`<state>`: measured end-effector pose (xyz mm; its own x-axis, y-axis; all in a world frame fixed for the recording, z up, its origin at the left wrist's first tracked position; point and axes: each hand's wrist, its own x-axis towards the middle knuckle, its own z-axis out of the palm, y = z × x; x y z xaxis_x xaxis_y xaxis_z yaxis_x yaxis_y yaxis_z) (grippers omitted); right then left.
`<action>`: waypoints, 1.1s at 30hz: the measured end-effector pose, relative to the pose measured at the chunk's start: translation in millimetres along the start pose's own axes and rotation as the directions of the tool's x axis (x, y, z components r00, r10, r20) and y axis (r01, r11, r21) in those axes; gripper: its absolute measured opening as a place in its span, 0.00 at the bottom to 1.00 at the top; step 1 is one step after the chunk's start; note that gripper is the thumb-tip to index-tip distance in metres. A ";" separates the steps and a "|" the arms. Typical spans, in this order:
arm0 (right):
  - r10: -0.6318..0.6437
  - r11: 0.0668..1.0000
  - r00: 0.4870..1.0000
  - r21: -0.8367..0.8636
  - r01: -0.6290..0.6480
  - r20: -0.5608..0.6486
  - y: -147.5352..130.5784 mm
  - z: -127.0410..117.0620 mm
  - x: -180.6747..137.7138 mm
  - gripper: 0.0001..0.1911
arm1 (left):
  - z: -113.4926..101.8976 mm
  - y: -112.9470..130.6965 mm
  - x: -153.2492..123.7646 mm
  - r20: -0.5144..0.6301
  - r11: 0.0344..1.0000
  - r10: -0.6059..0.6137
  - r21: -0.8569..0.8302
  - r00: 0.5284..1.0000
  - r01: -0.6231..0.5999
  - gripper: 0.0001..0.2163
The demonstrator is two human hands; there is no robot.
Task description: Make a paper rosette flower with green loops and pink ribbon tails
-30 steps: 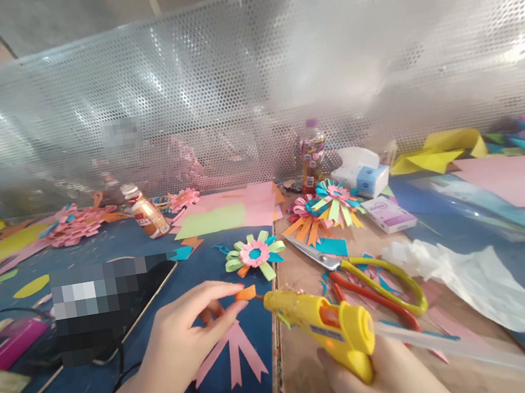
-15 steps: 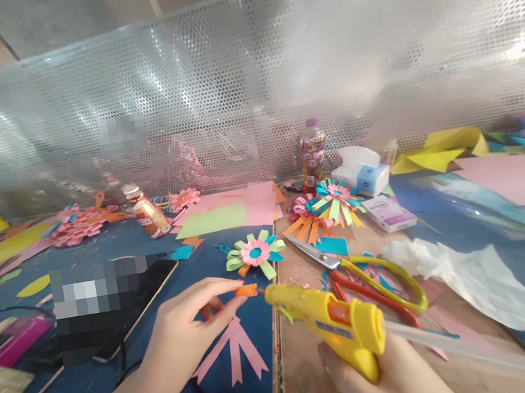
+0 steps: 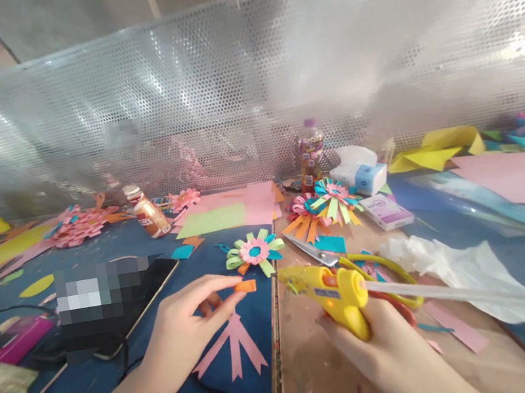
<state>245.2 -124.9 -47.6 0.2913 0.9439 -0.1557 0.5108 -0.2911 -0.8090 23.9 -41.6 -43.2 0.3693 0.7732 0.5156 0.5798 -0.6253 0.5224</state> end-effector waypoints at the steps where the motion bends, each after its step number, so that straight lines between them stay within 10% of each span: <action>1: 0.013 0.999 1.000 0.031 -0.014 0.028 0.7 0.6 0.2 0.20 | -0.7 0.2 0.1 0.004 1.000 -0.015 -0.002 1.000 0.015 0.05; 8: 0.017 0.955 0.990 0.289 -0.058 0.143 12.8 -1.6 8.3 0.24 | -6.7 8.1 3.0 0.180 0.915 -0.274 -0.253 0.945 0.313 0.07; 18: -0.087 0.832 0.970 0.552 -0.054 0.226 -10.9 10.2 10.0 0.22 | 1.6 42.3 -6.5 0.644 0.251 -0.138 -0.712 0.752 0.656 0.07; 26: -0.221 0.696 0.958 0.718 0.024 0.181 -19.2 17.9 6.5 0.17 | 7.8 45.6 -12.3 0.660 0.157 -0.133 -0.723 0.740 0.673 0.10; 33: -0.303 0.483 0.912 0.870 -0.102 0.275 -14.0 24.6 10.4 0.11 | 17.4 54.3 -10.5 0.565 0.317 -0.285 -0.707 0.774 0.632 0.10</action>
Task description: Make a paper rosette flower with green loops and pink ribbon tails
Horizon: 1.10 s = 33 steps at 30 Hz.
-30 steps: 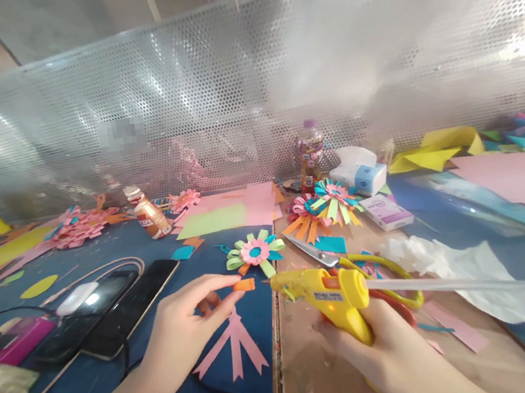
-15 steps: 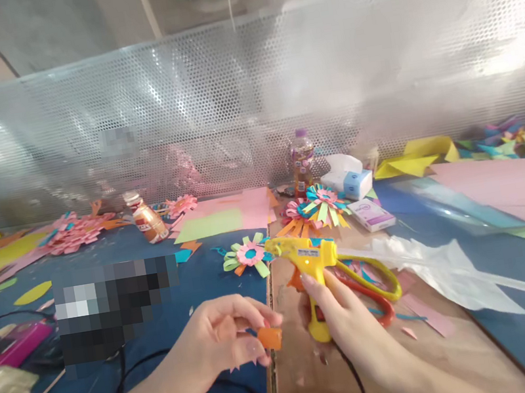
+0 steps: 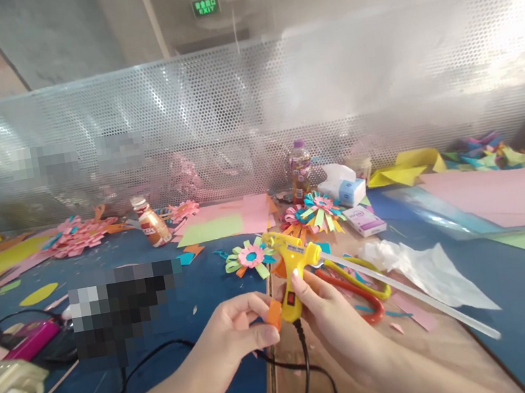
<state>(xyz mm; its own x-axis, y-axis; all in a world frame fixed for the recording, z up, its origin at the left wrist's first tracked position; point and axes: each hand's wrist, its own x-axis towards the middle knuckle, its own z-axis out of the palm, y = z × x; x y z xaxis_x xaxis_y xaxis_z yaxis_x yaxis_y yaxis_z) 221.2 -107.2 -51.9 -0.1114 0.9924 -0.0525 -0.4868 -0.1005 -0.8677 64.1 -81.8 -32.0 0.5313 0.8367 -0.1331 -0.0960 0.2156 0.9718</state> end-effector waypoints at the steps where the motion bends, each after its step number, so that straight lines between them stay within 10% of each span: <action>1: 0.009 0.999 1.000 0.034 -0.009 0.007 1.0 -0.5 0.2 0.11 | 1.9 -0.9 0.2 -0.021 1.000 0.008 0.015 1.000 -0.008 0.09; 17: 0.072 0.996 0.997 0.049 -0.074 0.040 -3.7 2.6 -2.7 0.17 | 21.9 -7.3 4.6 -0.050 0.999 -0.044 -0.013 0.998 0.044 0.10; 24: -0.130 0.904 0.984 -0.423 0.067 -0.122 -7.7 5.0 -13.6 0.15 | 12.8 7.6 3.2 -0.099 0.988 0.145 0.065 0.984 -0.139 0.05; 33: -0.335 0.716 0.940 -0.632 0.298 0.063 -8.4 1.1 -19.1 0.09 | 6.6 9.3 2.1 -0.122 0.971 0.200 0.155 0.972 -0.180 0.03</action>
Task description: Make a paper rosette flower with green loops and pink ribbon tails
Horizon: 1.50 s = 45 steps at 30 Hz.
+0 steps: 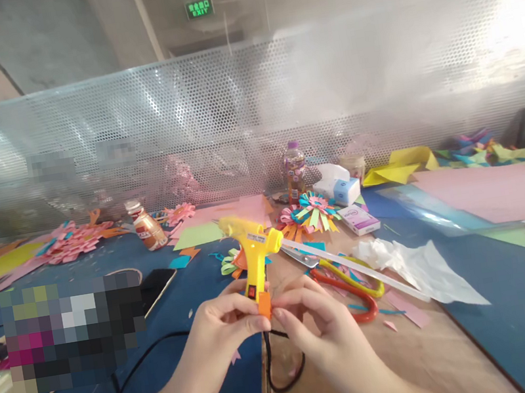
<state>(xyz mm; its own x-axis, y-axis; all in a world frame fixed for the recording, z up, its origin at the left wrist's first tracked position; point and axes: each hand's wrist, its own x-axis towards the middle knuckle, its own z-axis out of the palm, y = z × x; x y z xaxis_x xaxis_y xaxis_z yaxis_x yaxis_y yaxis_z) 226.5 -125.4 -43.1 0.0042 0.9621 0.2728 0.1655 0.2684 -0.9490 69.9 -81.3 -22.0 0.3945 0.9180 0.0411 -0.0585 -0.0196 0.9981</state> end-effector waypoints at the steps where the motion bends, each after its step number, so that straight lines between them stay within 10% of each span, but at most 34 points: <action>1: 0.002 1.000 1.000 0.004 -0.002 0.008 0.2 -0.2 -0.1 0.09 | -0.2 -0.6 0.3 0.002 1.000 -0.002 0.004 1.000 0.002 0.03; 17: -0.071 0.995 0.995 -0.081 0.065 -0.075 -0.8 -2.5 1.1 0.09 | -2.4 3.0 -3.9 -0.001 0.986 0.022 0.168 1.000 -0.021 0.02; 25: -0.070 0.997 0.991 -0.047 0.065 -0.111 -2.3 -7.2 0.3 0.10 | -29.9 3.9 0.6 -0.180 0.978 0.120 0.189 0.976 -0.085 0.06; 37: -0.073 0.990 0.997 -0.122 0.075 0.014 -1.3 -9.0 -11.5 0.10 | -160.3 55.9 7.7 -0.548 0.986 0.157 0.040 0.822 -0.162 0.04; 45: -0.099 0.992 0.995 -0.077 0.098 -0.021 -4.1 -9.8 -16.2 0.09 | -237.4 40.2 58.2 -0.850 0.931 0.132 0.283 0.511 0.229 0.12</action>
<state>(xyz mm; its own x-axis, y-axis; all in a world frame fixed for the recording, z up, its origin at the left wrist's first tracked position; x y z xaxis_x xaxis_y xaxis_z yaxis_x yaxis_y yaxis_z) 235.4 -142.6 -42.1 0.0086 0.9293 0.3691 0.2402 0.3564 -0.9029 -127.2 65.3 9.6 -0.5852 0.8028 0.1138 0.2950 0.0801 0.9521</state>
